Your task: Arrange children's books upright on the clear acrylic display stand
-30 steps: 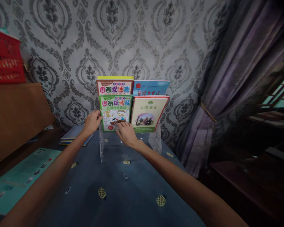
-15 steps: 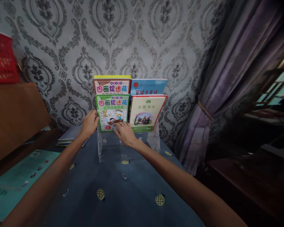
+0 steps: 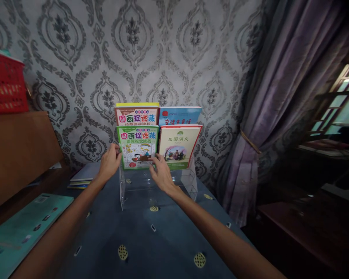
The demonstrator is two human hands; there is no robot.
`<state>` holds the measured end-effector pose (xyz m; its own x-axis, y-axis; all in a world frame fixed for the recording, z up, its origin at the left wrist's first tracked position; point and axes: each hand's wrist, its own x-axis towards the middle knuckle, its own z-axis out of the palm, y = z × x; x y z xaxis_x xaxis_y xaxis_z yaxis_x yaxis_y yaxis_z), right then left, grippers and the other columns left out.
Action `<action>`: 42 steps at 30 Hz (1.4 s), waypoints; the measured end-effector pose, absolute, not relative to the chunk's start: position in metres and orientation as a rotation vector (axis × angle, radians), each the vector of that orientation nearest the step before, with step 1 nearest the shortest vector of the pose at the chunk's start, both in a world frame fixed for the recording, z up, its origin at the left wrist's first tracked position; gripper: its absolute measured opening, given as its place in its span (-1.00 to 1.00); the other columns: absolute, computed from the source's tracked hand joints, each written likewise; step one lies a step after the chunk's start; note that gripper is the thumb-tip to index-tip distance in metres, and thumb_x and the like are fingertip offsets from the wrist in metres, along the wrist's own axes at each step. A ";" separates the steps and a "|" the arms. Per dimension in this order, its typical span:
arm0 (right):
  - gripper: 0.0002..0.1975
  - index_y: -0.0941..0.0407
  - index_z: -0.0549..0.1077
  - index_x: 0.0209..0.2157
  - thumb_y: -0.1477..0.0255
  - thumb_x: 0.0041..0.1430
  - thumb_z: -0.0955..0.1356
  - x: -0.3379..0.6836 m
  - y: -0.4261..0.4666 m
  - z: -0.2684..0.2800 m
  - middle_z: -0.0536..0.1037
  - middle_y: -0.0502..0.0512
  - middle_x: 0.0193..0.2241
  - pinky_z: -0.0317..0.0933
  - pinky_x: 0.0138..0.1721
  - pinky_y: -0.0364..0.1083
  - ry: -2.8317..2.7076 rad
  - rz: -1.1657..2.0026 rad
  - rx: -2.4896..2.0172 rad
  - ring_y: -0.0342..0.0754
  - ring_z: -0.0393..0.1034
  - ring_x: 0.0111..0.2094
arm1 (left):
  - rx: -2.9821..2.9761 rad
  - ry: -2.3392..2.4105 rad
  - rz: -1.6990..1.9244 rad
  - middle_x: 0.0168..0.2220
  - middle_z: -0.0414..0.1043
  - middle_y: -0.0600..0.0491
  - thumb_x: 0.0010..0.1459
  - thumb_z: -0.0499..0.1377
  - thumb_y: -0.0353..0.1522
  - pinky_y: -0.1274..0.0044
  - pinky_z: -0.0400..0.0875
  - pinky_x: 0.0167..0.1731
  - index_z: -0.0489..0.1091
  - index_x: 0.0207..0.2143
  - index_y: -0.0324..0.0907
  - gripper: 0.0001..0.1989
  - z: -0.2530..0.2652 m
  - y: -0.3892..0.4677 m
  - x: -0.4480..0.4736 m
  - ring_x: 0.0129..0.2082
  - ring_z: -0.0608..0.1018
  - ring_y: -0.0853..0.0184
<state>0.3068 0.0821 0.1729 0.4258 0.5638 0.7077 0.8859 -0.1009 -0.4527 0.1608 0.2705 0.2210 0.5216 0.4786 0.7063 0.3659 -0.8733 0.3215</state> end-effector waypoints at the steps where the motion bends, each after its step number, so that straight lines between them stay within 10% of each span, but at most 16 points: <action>1: -0.68 0.14 0.51 0.00 0.48 0.25 0.28 0.307 0.083 0.172 0.36 0.35 0.16 0.31 0.14 0.14 -1.248 -0.438 -1.768 0.13 0.41 0.08 | 2.617 0.729 1.283 -0.28 0.48 0.00 0.21 0.07 -0.34 0.38 0.44 -0.19 0.26 -0.08 -0.14 -0.78 0.221 0.270 0.160 -0.26 0.56 0.17; 32: -0.68 0.16 0.52 -0.02 0.45 0.26 0.26 0.293 0.067 0.162 0.36 0.37 0.21 0.23 0.22 0.17 -1.242 -0.409 -1.791 0.19 0.28 0.24 | 2.580 0.606 1.183 -0.24 0.49 0.00 0.17 0.11 -0.34 0.38 0.43 -0.20 0.23 -0.11 -0.13 -0.77 0.217 0.253 0.140 -0.26 0.56 0.19; 42: -0.70 0.10 0.55 -0.09 0.44 0.27 0.24 0.259 0.055 0.085 0.49 0.29 0.14 0.32 0.14 0.19 -1.472 -0.168 -1.698 0.16 0.40 0.17 | 2.619 0.888 1.094 -0.01 0.44 -0.12 0.22 0.07 -0.45 0.35 0.37 0.09 0.28 0.00 -0.18 -0.72 0.153 0.247 0.084 0.05 0.48 0.20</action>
